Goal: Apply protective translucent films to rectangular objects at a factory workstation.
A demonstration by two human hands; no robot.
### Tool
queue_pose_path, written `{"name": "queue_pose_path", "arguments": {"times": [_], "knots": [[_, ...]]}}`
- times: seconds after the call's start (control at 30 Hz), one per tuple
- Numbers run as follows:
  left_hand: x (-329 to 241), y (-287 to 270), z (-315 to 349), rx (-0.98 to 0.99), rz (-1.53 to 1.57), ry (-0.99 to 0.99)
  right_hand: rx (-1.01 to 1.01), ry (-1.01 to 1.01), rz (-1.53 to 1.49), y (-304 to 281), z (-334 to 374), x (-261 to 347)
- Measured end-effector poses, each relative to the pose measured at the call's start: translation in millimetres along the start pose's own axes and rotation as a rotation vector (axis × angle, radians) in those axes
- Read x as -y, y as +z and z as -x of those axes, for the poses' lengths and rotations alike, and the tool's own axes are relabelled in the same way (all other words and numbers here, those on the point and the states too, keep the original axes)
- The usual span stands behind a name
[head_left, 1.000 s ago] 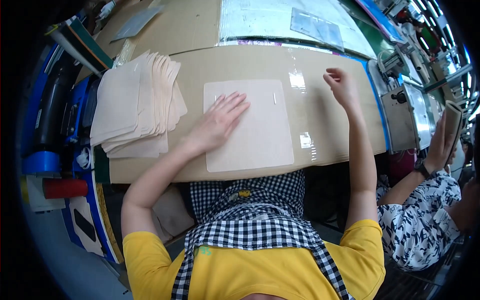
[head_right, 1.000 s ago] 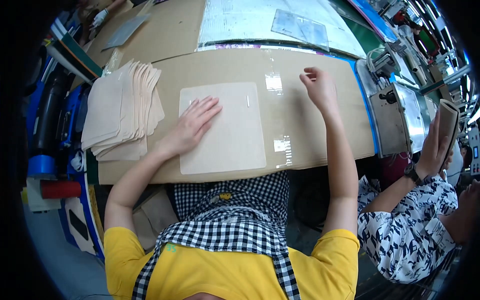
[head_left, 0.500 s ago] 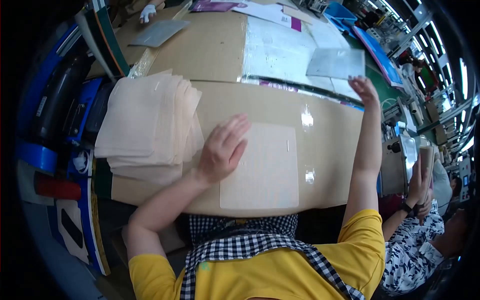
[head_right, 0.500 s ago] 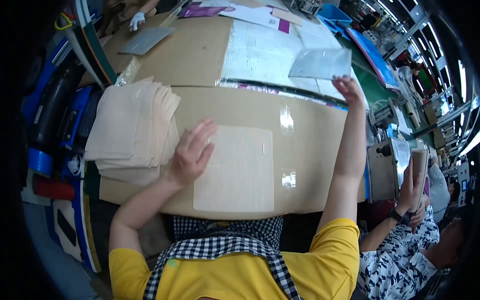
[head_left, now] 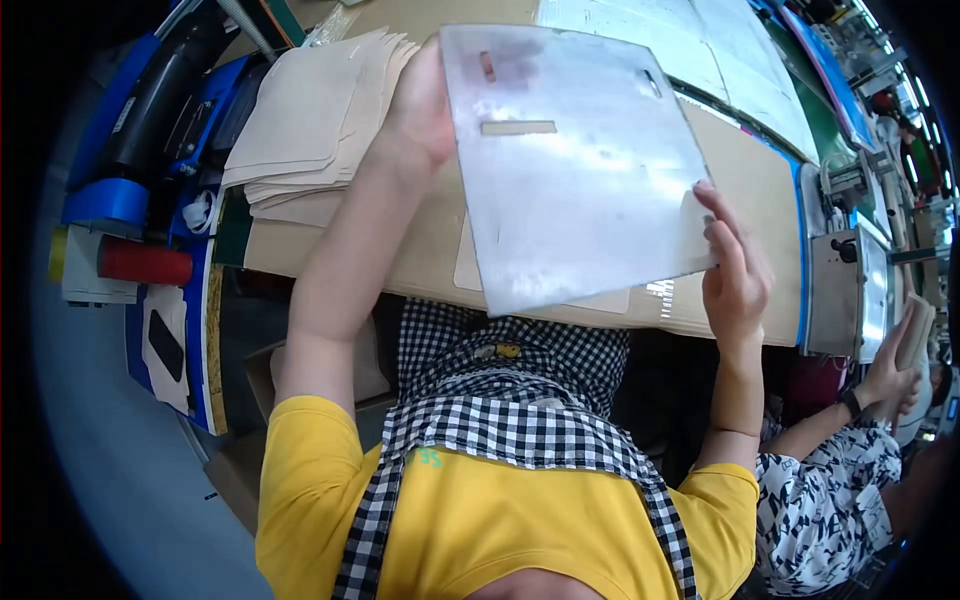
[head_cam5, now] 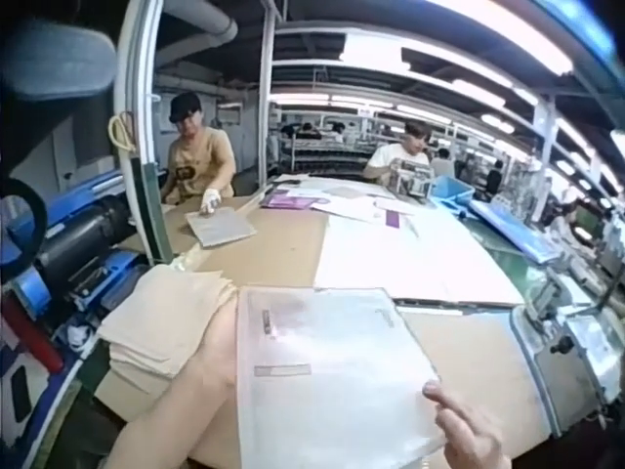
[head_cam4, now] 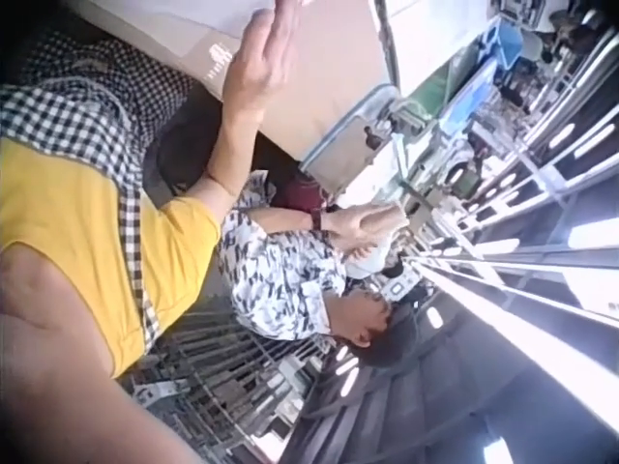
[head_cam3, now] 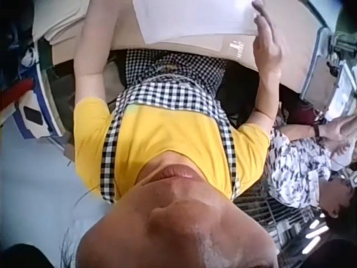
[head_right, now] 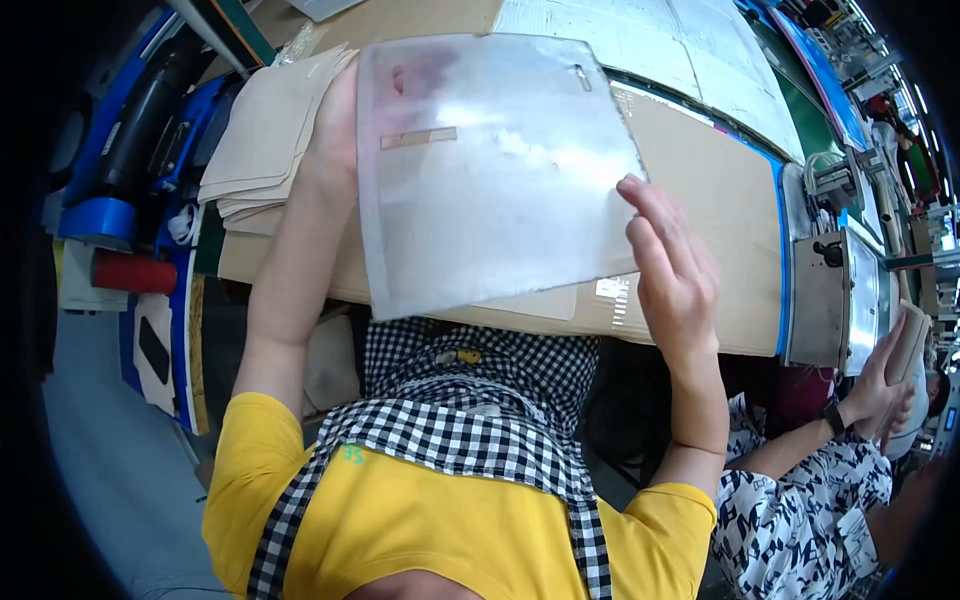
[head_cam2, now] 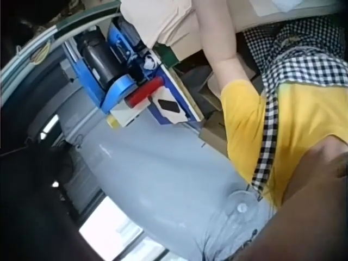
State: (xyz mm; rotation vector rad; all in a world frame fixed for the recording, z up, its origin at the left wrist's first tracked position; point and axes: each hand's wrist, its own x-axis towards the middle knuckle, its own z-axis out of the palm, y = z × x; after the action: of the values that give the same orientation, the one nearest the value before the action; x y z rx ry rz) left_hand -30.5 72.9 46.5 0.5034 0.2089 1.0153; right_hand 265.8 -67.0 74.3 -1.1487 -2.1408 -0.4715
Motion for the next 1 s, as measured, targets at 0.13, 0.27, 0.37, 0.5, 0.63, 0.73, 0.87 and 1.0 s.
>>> {"name": "queue_pose_path", "arguments": {"times": [0.13, 0.27, 0.37, 0.5, 0.63, 0.73, 0.87, 1.0], "knots": [[36.0, 35.9, 30.7, -0.393, -0.143, 0.154, 0.010, 0.060, -0.059, 4.6, 20.1, 17.5], [35.6, 13.0, 35.6, -0.386, -0.462, 0.224, 0.278, -0.132, -0.043, -10.0, 4.6, 33.5], [37.1, 11.3, 40.5, -0.375, -0.595, 0.227, 0.249, -0.033, -0.130, -1.9, 4.7, 29.8], [51.2, 20.0, 49.9, -0.345, -0.651, 0.191, -0.099, 0.450, -0.377, 11.1, 18.1, 12.5], [76.6, 14.5, 55.8, -0.445, -0.715, 0.211, 0.248, 1.025, -0.666, 19.9, 38.1, -1.7], [77.7, 16.2, 54.8, -0.499, -0.846, 0.253, 0.158, 1.032, -0.682, 32.6, 33.0, 4.1], [71.0, 8.6, 46.2, -0.570, -1.072, 0.329, 0.086, 1.026, -0.691, 53.6, 20.2, 0.5], [62.0, -8.7, 31.8, -0.628, -1.359, 0.416, 0.146, 1.008, -0.681, 72.2, 9.6, -8.4]]}}
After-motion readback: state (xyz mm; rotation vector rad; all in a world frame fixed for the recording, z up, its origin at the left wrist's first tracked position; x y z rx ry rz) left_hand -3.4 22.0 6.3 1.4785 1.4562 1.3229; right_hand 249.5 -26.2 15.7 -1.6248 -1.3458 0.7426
